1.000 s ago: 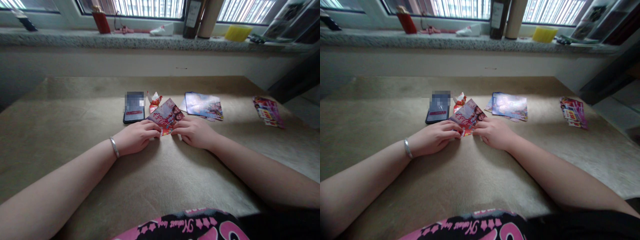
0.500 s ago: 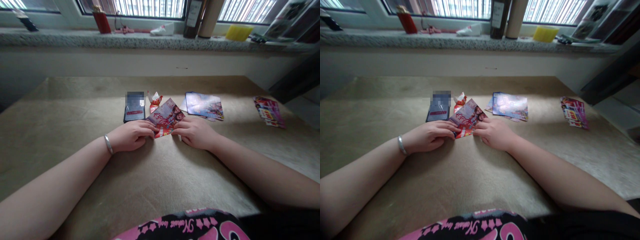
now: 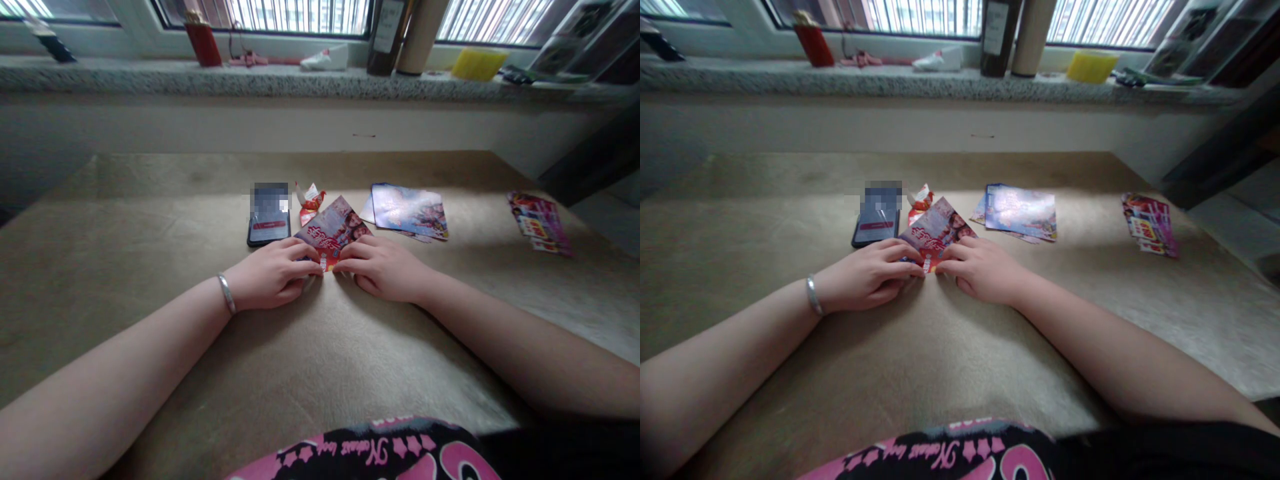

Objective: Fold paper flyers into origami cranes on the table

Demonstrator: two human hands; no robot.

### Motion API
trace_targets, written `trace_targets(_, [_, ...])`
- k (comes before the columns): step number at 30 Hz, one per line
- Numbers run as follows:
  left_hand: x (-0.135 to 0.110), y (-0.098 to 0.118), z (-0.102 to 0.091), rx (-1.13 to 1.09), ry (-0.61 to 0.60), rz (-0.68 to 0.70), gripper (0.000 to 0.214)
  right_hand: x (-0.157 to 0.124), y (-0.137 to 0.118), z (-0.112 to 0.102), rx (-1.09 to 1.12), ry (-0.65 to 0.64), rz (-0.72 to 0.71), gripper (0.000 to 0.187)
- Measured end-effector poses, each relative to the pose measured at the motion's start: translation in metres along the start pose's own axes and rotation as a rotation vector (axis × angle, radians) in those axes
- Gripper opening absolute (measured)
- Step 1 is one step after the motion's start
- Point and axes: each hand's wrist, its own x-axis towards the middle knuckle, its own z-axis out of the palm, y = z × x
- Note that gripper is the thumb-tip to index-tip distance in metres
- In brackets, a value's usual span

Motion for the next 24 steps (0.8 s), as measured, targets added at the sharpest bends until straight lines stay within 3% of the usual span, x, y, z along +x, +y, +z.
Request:
trace_targets(11, [-0.003,-0.006,-0.005,-0.179,0.009,0.002,0.032,-0.01,0.015,-0.008,0.013,0.057,-0.031,0.036])
trace_targets(24, [-0.004,-0.009,-0.005,-0.238,0.002,-0.011,0.03,-0.026,0.038,-0.016,0.081,0.03,0.011,0.032])
